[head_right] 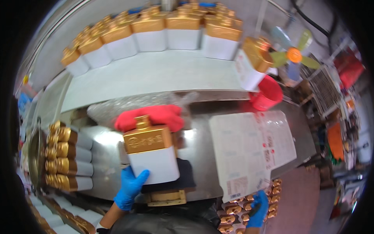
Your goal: The person applies labels to white and gold containers. They pick up a container, place it on a wooden stand, peel a label from a sheet, and carefully align and smooth it onto the container's body. The person repeats this process for multiple containers, occasionally wiping the surface with a cloth before application.
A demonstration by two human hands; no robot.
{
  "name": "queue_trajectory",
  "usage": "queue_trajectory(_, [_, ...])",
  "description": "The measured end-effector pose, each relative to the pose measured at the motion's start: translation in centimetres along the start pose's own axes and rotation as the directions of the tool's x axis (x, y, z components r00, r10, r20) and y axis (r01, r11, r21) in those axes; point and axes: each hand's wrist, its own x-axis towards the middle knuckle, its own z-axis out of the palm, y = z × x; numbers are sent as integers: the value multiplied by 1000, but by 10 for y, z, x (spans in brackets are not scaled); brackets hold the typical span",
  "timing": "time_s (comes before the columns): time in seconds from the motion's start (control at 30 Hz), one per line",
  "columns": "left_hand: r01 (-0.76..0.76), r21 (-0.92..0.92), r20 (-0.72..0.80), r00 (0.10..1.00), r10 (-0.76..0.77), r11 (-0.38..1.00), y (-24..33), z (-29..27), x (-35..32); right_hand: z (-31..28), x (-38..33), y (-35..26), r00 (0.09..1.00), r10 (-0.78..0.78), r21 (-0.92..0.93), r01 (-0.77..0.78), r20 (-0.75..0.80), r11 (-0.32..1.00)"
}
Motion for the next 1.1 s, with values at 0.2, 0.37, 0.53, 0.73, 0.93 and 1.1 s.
queue_trajectory(0.2, [-185, -77, 48, 981, 189, 980, -10, -9, 2, 1, 14, -58, 485, -854, -764, 618, 186, 185])
queue_trajectory(0.37, [-261, 6, 121, 958, 259, 965, -16, -7, 10, 152, -86, -79, 334, -599, -279, 942, 728, 186])
queue_trajectory(0.53, [-242, -194, 6, 969, 248, 951, -15, -21, 1, 253, -168, -72, 336, -26, -186, 581, 941, 792])
queue_trajectory(0.73, [-264, -63, 61, 962, 268, 962, 2, -10, -9, 268, -174, -49, 391, -39, -162, 467, 919, 869])
queue_trajectory(0.93, [-111, -23, -39, 993, 110, 994, -10, 2, 3, 263, -174, -40, 426, -84, -138, 465, 901, 874])
queue_trajectory(1.1, [-26, -165, 62, 997, 36, 986, 13, -11, 7, 261, -158, -35, 435, -172, -156, 621, 884, 768])
